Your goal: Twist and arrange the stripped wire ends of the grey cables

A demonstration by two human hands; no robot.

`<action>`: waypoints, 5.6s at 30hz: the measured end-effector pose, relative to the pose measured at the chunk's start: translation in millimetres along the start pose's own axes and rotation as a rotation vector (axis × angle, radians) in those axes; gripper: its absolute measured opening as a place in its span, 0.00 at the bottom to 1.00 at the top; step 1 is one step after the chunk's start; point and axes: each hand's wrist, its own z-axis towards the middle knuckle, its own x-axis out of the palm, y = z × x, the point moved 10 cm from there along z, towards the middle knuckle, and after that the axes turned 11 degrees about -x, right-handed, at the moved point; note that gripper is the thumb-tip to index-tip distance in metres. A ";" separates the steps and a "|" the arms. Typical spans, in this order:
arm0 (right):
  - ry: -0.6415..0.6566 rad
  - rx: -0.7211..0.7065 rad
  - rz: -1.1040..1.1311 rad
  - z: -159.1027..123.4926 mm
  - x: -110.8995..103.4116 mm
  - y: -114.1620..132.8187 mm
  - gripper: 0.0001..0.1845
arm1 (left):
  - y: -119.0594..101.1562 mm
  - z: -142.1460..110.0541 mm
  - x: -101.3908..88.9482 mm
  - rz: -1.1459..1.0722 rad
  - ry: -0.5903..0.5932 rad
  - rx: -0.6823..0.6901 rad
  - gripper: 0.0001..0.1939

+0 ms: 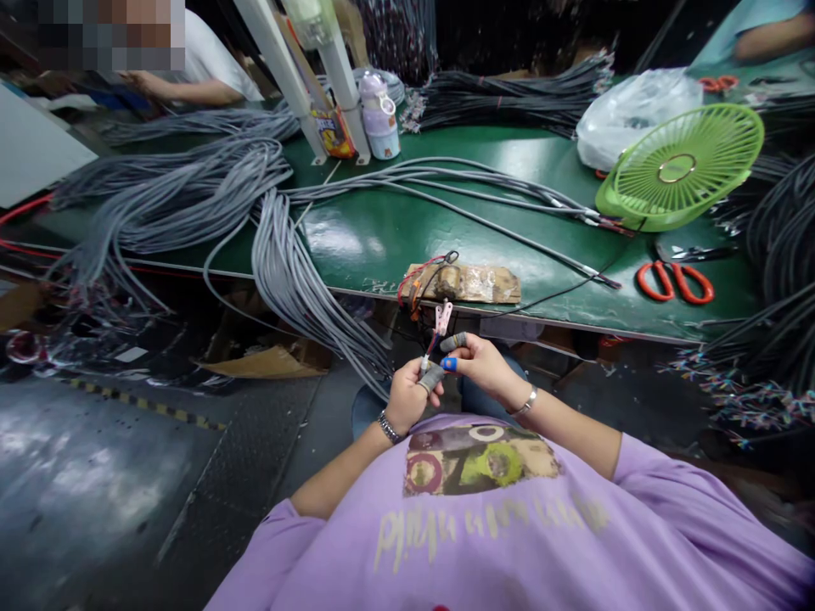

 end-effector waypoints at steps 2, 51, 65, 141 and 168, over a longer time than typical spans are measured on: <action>0.001 -0.059 -0.061 0.6 -1.7 4.3 0.16 | -0.1 1.1 -0.7 0.005 -0.008 0.003 0.15; -0.201 0.128 0.145 16.0 -24.2 -16.3 0.18 | 9.2 -8.6 2.5 -0.104 0.108 -0.149 0.15; 0.174 0.125 0.132 3.6 29.9 1.2 0.18 | 6.5 -2.1 -4.4 -0.159 0.037 -0.104 0.15; 0.024 0.192 0.632 41.2 25.5 1.9 0.17 | -23.5 -0.3 0.3 -0.400 -0.119 0.003 0.14; 0.330 0.259 0.189 23.0 18.7 1.9 0.22 | -3.6 0.3 1.5 -0.219 -0.078 0.018 0.13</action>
